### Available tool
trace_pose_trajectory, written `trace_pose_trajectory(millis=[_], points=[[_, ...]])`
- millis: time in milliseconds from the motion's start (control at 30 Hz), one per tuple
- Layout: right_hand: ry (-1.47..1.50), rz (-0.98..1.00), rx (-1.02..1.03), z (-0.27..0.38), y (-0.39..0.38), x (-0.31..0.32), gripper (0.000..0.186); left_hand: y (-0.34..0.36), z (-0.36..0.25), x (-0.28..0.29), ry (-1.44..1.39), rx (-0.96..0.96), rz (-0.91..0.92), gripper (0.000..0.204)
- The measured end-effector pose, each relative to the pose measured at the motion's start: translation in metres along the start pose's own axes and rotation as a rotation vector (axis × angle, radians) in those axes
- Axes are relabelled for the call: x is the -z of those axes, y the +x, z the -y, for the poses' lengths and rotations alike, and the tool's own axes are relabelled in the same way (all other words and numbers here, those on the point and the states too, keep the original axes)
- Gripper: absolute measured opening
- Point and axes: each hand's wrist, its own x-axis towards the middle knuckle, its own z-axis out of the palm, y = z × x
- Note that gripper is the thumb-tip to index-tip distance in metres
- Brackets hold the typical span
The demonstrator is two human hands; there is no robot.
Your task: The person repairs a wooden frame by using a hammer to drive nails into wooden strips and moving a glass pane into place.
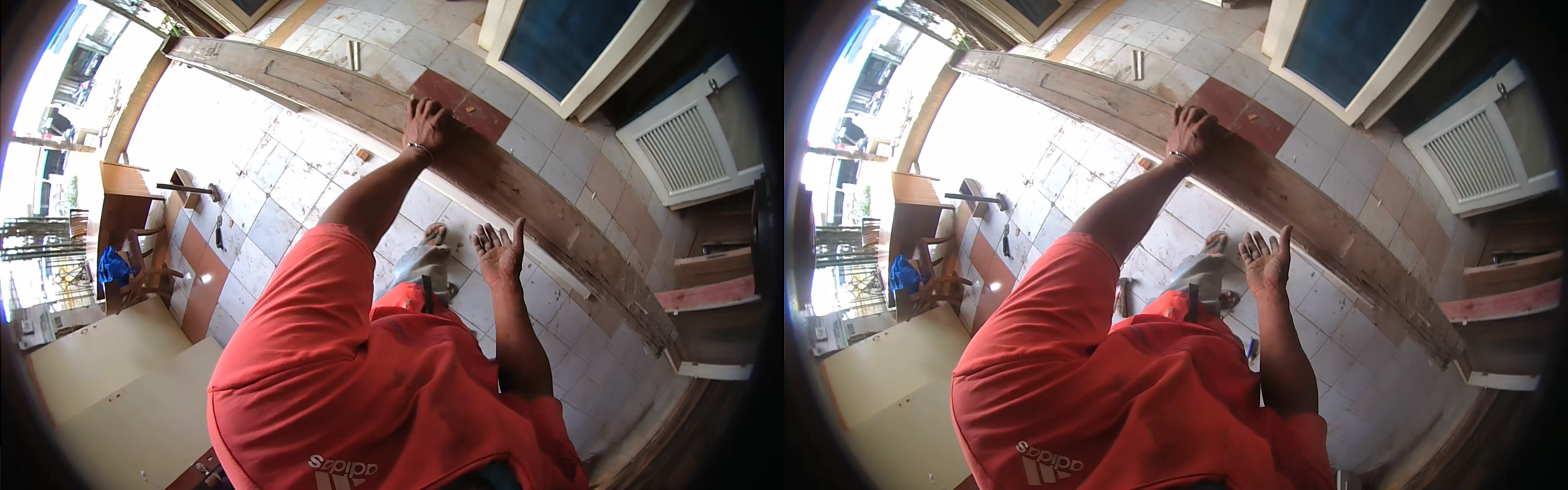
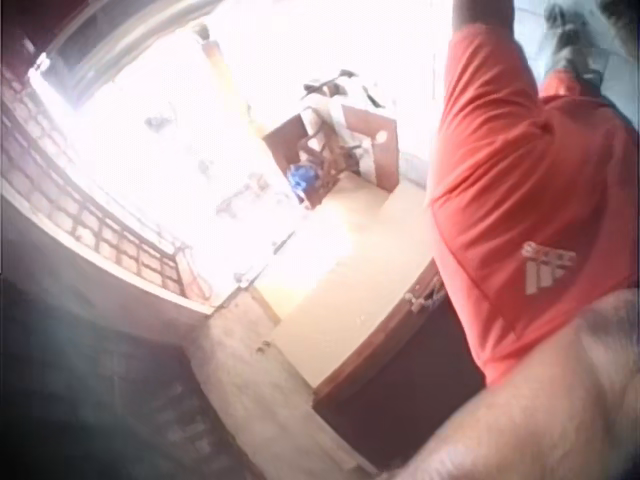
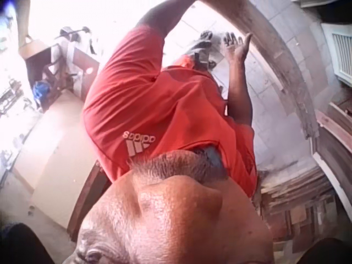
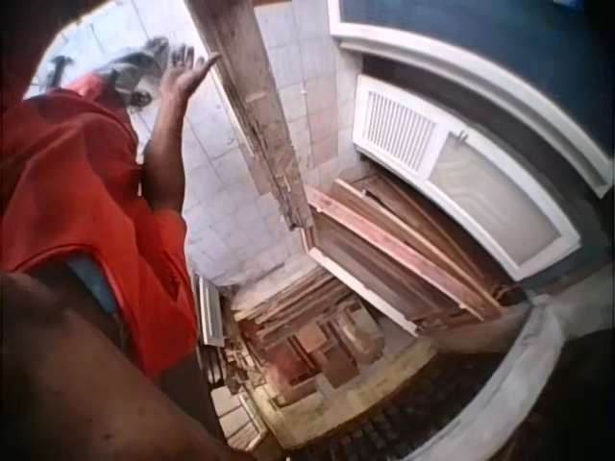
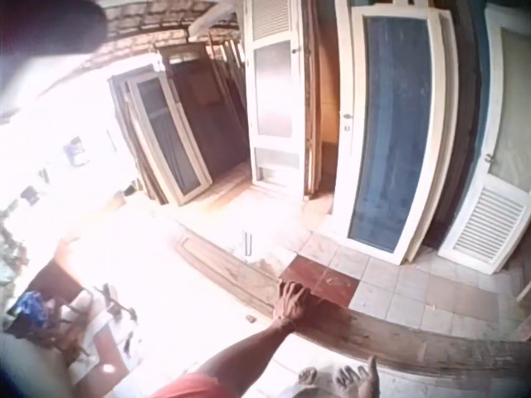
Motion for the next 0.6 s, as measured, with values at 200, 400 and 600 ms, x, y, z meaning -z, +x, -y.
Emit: trace_pose_trajectory(millis=[200, 400, 600], points=[[0.24, -0.065, -0.02, -0.04, 0.061, -0.057, 0.122, -0.006, 0.008, 0.062, -0.49, 0.104, -0.142, 0.06], [0.343, -0.193, 0.321, -0.083, 0.065, -0.113, 0.086, -0.06, 0.194, 0.129, -0.434, 0.97, -0.661, 0.098], [0.342, -0.274, 0.579, -0.116, 0.072, -0.103, 0.083, -0.066, 0.418, 0.201, -1.606, 1.502, -0.557, 0.121]])
